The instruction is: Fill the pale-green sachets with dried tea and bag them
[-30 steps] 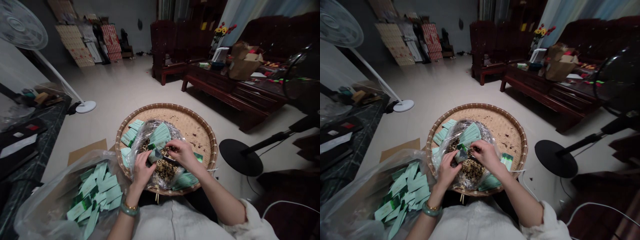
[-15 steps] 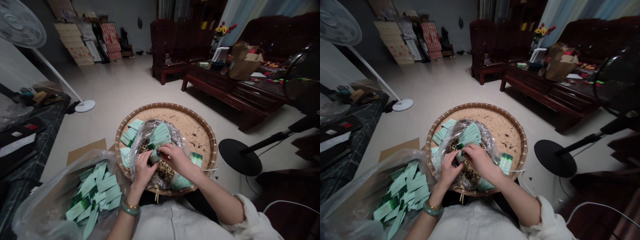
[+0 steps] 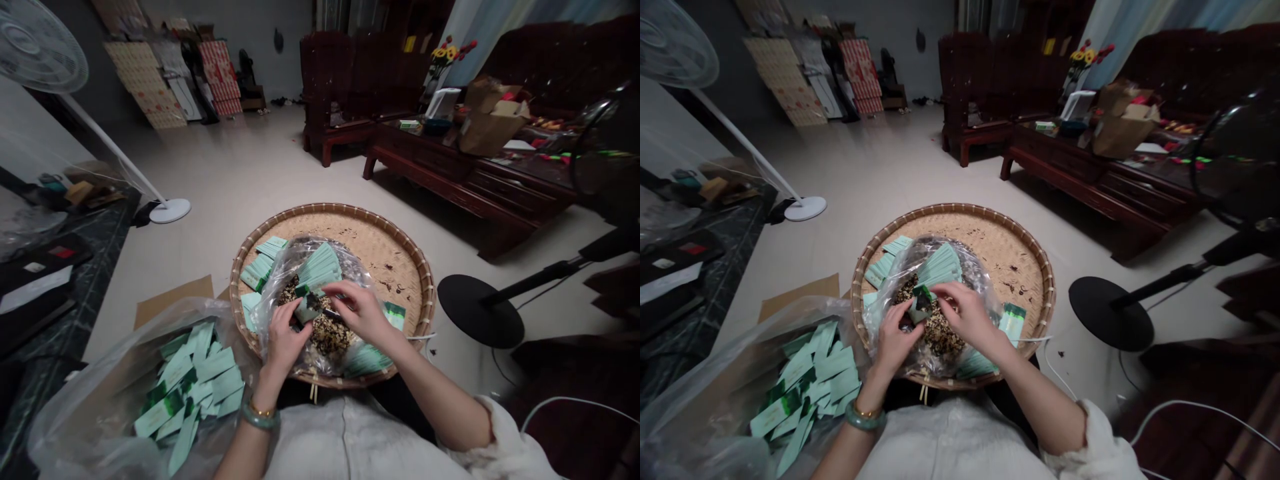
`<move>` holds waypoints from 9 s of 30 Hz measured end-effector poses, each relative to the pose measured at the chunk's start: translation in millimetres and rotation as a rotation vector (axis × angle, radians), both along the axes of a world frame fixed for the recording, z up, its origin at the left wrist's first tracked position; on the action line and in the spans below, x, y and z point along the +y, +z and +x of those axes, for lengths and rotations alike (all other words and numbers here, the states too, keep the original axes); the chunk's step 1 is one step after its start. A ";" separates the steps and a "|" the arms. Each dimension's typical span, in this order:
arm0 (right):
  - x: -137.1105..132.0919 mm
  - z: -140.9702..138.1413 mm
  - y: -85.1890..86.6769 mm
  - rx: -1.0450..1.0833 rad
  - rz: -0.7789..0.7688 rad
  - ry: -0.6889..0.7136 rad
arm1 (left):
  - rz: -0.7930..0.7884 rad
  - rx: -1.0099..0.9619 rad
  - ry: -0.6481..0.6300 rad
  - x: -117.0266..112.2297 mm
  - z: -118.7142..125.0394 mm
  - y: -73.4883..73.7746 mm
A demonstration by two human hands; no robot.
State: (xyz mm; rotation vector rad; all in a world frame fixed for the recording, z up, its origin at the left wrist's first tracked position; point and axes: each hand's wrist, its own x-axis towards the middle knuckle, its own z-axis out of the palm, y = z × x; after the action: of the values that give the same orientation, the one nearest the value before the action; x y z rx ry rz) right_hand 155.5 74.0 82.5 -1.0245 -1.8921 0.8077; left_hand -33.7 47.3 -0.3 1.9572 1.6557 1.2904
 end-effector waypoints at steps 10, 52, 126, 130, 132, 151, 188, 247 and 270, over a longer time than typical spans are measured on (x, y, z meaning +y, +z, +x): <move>-11.6 -17.9 -73.6 -0.433 -0.117 0.210 | -0.123 -0.216 0.107 1.8 -11.0 5.0; -0.7 -22.2 5.6 0.091 -0.070 -0.010 | 0.012 0.005 0.007 -0.6 -3.4 5.6; -9.1 -10.8 -8.6 0.185 0.024 -0.139 | 0.099 0.017 -0.039 -5.1 3.9 11.1; -6.2 -7.9 -8.8 0.207 0.037 -0.179 | 0.069 -0.007 0.019 -4.8 3.9 10.4; -7.2 -9.3 -10.5 0.133 0.075 -0.109 | 0.062 -0.019 0.028 -4.6 5.6 9.8; 12.7 16.1 -22.4 0.172 -0.403 0.033 | -0.629 -1.161 0.078 2.7 2.4 20.5; 12.4 13.3 -33.3 0.192 -0.199 -0.102 | -0.740 -0.838 -0.319 -6.3 14.8 31.2; -2.7 38.7 -86.5 -0.595 -0.182 -0.199 | -0.862 -1.114 -0.124 -7.1 26.1 32.3; 3.1 32.4 -21.4 -0.050 -0.437 0.052 | -0.934 -0.823 -0.235 -8.1 26.9 32.9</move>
State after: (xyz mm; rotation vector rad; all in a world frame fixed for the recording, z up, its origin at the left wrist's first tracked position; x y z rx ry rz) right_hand 187.9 77.1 61.1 -1.2689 -1.8300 1.2737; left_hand -6.8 39.1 32.6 0.8488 1.1905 0.7980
